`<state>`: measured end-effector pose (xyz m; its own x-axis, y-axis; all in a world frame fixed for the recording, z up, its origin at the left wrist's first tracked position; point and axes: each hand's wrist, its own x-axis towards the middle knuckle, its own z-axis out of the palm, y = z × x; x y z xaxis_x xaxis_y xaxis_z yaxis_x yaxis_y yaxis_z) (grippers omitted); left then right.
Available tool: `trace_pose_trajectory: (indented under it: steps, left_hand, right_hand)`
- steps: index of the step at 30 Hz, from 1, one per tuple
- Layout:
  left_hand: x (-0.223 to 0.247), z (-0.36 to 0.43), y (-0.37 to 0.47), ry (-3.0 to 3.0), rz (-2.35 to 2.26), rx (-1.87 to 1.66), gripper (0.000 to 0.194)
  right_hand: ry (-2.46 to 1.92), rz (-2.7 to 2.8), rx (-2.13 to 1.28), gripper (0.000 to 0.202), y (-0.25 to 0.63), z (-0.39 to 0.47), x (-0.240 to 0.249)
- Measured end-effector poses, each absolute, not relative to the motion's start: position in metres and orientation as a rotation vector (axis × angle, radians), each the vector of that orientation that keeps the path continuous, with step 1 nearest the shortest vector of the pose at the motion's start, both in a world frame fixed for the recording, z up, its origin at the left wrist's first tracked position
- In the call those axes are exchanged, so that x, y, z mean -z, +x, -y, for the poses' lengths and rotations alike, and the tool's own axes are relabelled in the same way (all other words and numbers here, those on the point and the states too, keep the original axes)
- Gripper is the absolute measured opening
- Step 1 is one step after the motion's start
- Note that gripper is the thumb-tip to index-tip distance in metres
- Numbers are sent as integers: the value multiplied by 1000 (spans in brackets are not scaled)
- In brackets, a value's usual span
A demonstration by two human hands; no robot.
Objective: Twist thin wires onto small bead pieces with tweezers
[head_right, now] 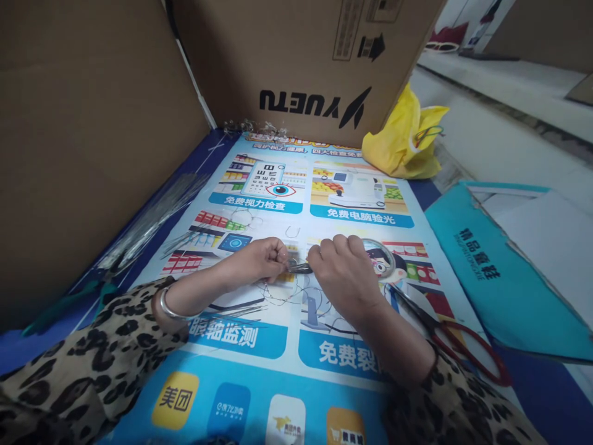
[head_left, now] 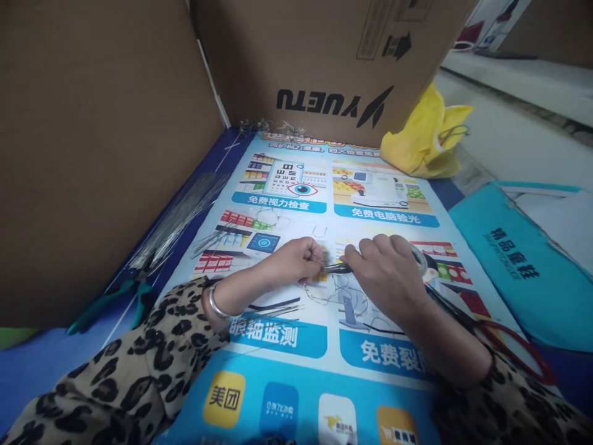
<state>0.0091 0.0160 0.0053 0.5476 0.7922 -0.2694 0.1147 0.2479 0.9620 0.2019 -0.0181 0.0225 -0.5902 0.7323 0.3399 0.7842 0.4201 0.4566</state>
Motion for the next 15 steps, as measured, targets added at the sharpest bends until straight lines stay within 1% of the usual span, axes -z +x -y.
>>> trace_pose_trajectory:
  steps: [6, 15]
  left_hand:
    - [-6, -15, 10, 1226, -940, -579, 20]
    - [-9, -15, 11, 1194, -982, -584, 16]
  right_hand:
    - [-1395, 2571, 938, 19, 197, 19, -25]
    - [-1460, 2568, 978, 17, 195, 22, -24]
